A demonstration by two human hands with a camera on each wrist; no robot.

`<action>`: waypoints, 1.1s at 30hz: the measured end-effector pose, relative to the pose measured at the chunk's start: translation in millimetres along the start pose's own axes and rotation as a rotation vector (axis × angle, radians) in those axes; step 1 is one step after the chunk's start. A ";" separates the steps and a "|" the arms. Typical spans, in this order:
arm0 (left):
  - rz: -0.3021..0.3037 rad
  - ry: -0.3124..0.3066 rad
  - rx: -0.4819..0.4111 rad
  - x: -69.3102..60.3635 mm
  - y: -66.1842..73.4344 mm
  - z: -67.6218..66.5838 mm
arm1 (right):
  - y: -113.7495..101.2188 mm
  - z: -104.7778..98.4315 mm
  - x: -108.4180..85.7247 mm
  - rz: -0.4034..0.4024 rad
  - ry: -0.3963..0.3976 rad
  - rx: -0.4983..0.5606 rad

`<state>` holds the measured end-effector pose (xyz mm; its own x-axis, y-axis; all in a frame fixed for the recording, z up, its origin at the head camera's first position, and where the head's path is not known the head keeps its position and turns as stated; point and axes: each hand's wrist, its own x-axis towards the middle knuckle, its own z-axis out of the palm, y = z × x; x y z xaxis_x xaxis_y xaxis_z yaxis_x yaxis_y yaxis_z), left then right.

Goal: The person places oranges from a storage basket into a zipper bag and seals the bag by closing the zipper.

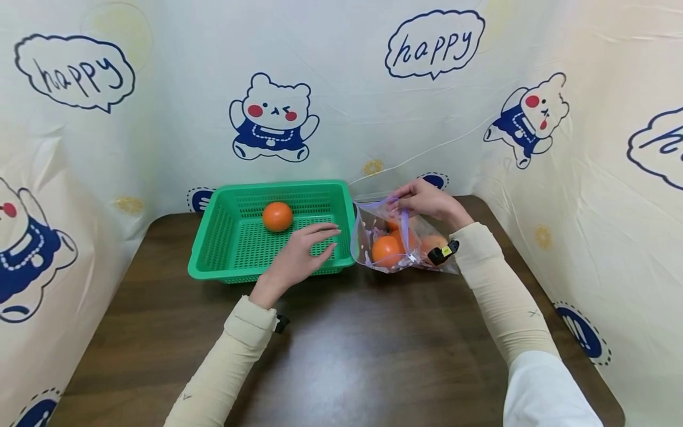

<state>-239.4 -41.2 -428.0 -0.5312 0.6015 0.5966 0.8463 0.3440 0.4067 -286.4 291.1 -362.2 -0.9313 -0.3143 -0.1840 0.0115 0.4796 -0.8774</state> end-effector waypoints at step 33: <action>-0.413 -0.195 0.165 -42.1 -52.1 -49.4 | -0.6 2.4 0.0 0.009 -0.007 -0.028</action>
<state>-263.1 -120.1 -440.2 -0.8201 0.5089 0.2614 0.5696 0.6828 0.4576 -285.5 288.8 -362.8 -0.9287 -0.3157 -0.1945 0.0093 0.5046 -0.8633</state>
